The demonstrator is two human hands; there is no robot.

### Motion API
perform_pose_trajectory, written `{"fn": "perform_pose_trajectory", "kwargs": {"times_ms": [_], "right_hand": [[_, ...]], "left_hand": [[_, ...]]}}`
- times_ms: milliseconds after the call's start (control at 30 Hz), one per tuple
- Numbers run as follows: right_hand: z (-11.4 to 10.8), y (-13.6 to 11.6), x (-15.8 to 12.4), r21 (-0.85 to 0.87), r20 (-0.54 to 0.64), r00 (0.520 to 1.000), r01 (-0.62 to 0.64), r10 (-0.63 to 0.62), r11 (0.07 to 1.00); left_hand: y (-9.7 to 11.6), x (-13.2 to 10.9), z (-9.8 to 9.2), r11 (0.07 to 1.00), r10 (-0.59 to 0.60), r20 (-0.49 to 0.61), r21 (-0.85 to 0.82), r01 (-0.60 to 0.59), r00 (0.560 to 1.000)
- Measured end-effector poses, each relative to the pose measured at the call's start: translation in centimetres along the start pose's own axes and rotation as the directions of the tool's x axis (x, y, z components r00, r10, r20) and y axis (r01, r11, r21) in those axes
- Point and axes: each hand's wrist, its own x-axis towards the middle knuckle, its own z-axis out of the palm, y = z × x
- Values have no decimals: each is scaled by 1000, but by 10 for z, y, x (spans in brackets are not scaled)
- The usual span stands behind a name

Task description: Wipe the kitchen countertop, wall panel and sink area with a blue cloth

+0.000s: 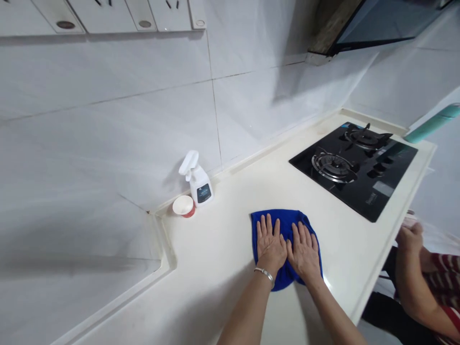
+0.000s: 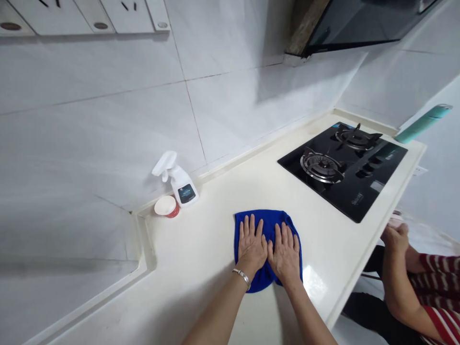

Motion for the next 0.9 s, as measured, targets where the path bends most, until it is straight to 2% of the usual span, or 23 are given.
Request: {"fn": "perform_pose_trajectory", "kwargs": {"times_ms": [267,467,667,900], "right_hand": [[43,-13,97,-55,-29,1000,-5,4,998],[61,-33,163,-54,2,999,46,-46,997],[79,-58,210,4,22,993,113,-113,994],[88,-107,228,32,62,989,130,-132,991]], "left_hand": [[-35,89,2,997,-69,-20,-33,69,997],[-67,138,-3,991,-125,-61,-59,121,990],[-97,160,-18,984,-179,-62,2,179,982],[-133,159,-38,969,-218,-131,91,231,967]]}}
